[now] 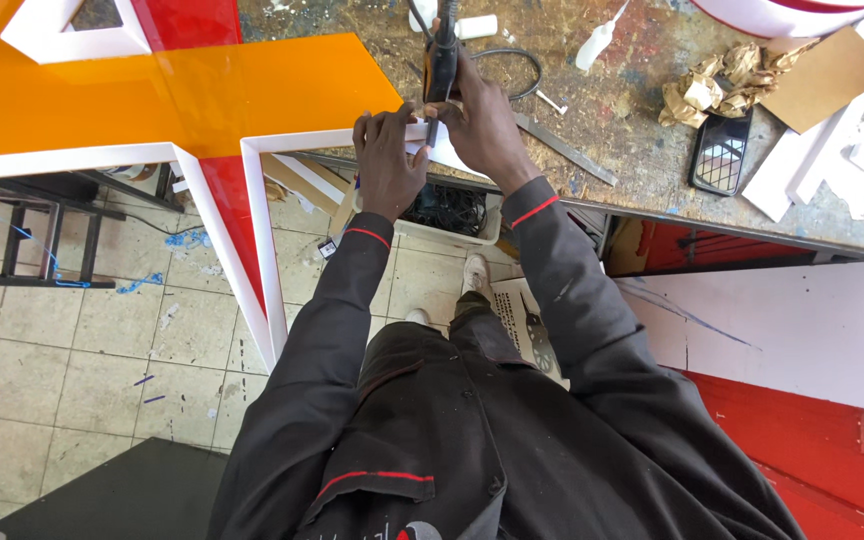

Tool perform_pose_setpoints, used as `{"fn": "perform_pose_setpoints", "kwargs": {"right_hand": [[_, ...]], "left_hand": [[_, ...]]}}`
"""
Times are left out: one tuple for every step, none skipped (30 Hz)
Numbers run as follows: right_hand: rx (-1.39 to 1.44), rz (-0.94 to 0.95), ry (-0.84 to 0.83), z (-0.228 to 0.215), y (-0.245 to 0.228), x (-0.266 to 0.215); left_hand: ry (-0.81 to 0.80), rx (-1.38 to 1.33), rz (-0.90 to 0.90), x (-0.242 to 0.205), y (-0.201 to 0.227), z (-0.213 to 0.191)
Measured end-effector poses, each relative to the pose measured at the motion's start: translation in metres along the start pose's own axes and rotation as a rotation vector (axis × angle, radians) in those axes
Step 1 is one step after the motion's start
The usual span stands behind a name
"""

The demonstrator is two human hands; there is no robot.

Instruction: The person applies adhesive to the edges of a white plastic strip and attaches it to an orange letter-shaped panel. They then use a hot glue gun to secure the strip along the panel's edge, pressing it into place to ensure adhesion.

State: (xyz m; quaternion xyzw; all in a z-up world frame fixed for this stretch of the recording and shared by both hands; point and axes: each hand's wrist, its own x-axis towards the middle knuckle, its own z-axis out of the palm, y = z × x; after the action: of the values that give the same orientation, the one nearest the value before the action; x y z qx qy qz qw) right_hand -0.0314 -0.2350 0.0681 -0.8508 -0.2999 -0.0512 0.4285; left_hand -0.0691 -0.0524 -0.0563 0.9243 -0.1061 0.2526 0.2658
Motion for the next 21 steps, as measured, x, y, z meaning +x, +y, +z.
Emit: {"fn": "perform_pose_setpoints", "kwargs": {"right_hand": [[0.017,0.02,-0.004,-0.001,-0.003,0.0],[0.016,0.024,-0.002,-0.002,-0.008,0.001],[0.028,0.015,-0.006,-0.003,-0.013,0.001],[0.04,0.006,-0.011,-0.004,-0.018,0.003],[0.039,0.009,-0.009,-0.003,-0.017,0.002],[0.039,0.007,0.006,-0.002,-0.016,0.001],[0.039,0.005,0.021,-0.002,-0.015,0.0],[0.038,0.005,0.02,-0.001,-0.014,0.001],[0.025,0.013,0.02,0.0,-0.012,0.002],[0.012,0.023,0.018,0.001,-0.011,0.0],[0.013,0.025,0.015,0.003,-0.01,-0.001],[0.029,-0.003,0.031,0.002,-0.008,-0.001],[0.045,-0.031,0.046,0.002,-0.006,0.0],[0.046,-0.03,0.047,0.003,-0.005,-0.001],[0.041,-0.026,0.045,0.004,-0.003,-0.001],[0.035,-0.021,0.045,0.004,-0.001,-0.003],[0.034,-0.019,0.047,0.004,0.001,-0.004],[0.045,-0.027,0.042,0.005,0.002,-0.005],[0.055,-0.034,0.037,0.005,0.004,-0.006],[0.056,-0.033,0.037,0.006,0.005,-0.006],[0.052,-0.034,0.04,0.007,0.006,-0.007]], "left_hand": [[0.01,0.005,0.004,-0.001,0.0,0.001],[0.006,0.002,0.006,-0.001,0.0,0.0],[0.003,0.005,0.009,-0.001,0.0,0.0],[0.001,0.007,0.013,-0.001,0.0,0.0],[-0.002,0.005,0.014,-0.001,0.0,0.0],[0.011,0.006,0.022,-0.001,-0.001,0.0],[0.024,0.007,0.031,-0.001,-0.002,0.0],[0.025,0.006,0.03,0.0,-0.002,0.0],[0.018,0.018,0.033,0.001,-0.002,0.0],[0.009,0.03,0.034,0.0,-0.003,0.0],[0.007,0.03,0.031,-0.002,-0.001,-0.002],[-0.008,0.043,0.024,0.0,0.0,-0.004],[-0.022,0.057,0.017,0.002,0.002,-0.006],[-0.023,0.057,0.017,0.002,-0.001,-0.005],[-0.035,0.077,0.033,0.001,-0.003,-0.004],[-0.046,0.095,0.05,0.0,-0.005,-0.002],[-0.047,0.093,0.052,-0.001,-0.006,-0.001],[-0.043,0.109,0.058,-0.001,-0.006,-0.001],[-0.038,0.124,0.065,-0.001,-0.007,-0.001],[-0.04,0.123,0.065,-0.001,-0.007,-0.001],[-0.044,0.132,0.069,-0.002,-0.007,-0.002]]}}
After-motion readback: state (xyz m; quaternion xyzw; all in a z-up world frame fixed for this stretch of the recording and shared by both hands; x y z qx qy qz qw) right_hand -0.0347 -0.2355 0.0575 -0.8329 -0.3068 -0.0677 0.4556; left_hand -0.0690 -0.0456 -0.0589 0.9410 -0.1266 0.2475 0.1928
